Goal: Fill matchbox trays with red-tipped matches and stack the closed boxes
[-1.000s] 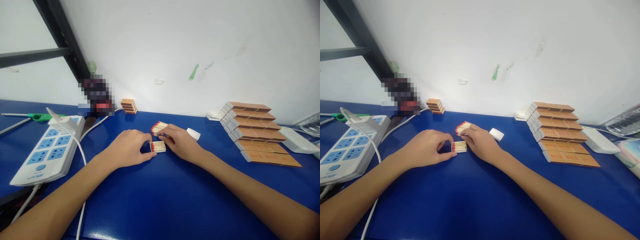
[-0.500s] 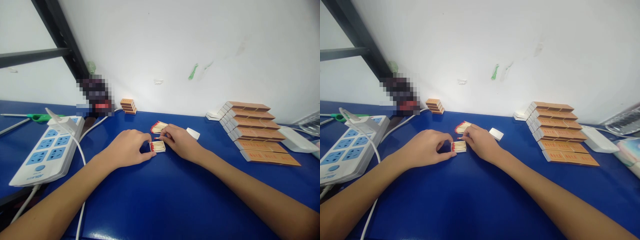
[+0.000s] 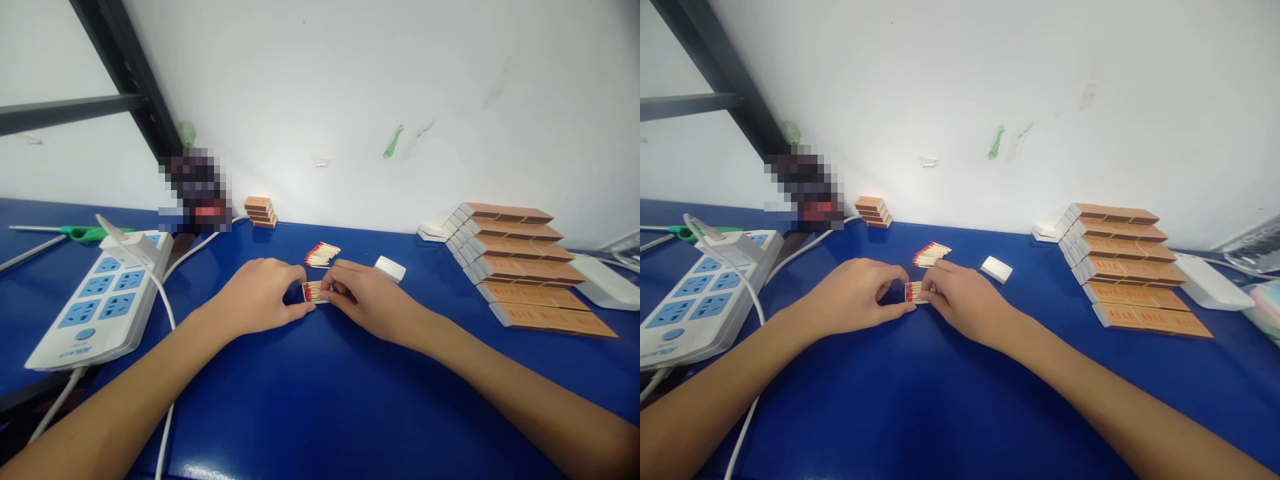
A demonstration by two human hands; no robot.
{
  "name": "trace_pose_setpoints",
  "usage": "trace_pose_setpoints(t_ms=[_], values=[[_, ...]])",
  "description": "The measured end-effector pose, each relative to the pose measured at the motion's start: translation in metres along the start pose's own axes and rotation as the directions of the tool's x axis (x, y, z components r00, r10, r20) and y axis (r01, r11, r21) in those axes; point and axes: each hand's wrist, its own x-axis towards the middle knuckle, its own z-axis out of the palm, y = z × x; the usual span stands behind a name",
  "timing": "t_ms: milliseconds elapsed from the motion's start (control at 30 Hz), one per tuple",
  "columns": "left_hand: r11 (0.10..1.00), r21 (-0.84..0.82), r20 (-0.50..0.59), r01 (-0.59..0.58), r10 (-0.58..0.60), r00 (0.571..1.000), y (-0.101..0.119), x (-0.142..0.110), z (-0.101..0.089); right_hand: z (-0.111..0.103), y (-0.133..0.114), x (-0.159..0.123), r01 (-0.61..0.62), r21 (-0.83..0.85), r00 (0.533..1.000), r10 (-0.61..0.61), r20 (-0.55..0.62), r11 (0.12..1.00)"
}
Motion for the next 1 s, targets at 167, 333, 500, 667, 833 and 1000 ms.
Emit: trace_pose_setpoints(t_ms=[167, 333, 500, 667, 833, 1000], values=[[1.000, -0.004, -0.003, -0.003, 0.003, 1.000, 0.000, 0.000, -0.001, -0.004, 0.003, 0.002, 0.018, 0.047, 0.999, -0.017, -0.030, 0.999], [1.000, -0.023, 0.000, -0.004, 0.004, 1.000, 0.001, 0.000, -0.001, 0.001, 0.020, 0.005, -0.035, 0.020, 0.989, 0.037, -0.143, 0.999], [0.999, -0.031, 0.008, -0.016, 0.016, 1.000, 0.001, 0.000, 0.001, 0.010, 0.036, 0.008, -0.063, 0.002, 0.982, 0.063, -0.176, 0.998], [1.000, -0.025, 0.014, -0.015, 0.015, 1.000, 0.002, 0.000, 0.000, 0.015, 0.036, 0.011, -0.071, -0.037, 0.981, 0.063, -0.185, 0.997], [1.000, -0.025, 0.019, -0.010, 0.011, 1.000, 0.003, -0.001, -0.003, 0.016, 0.036, 0.013, -0.059, -0.051, 0.981, 0.048, -0.189, 0.997], [1.000, -0.027, 0.014, -0.015, 0.016, 1.000, 0.002, -0.001, -0.002, 0.016, 0.037, 0.014, -0.066, -0.021, 0.979, 0.061, -0.196, 0.998]])
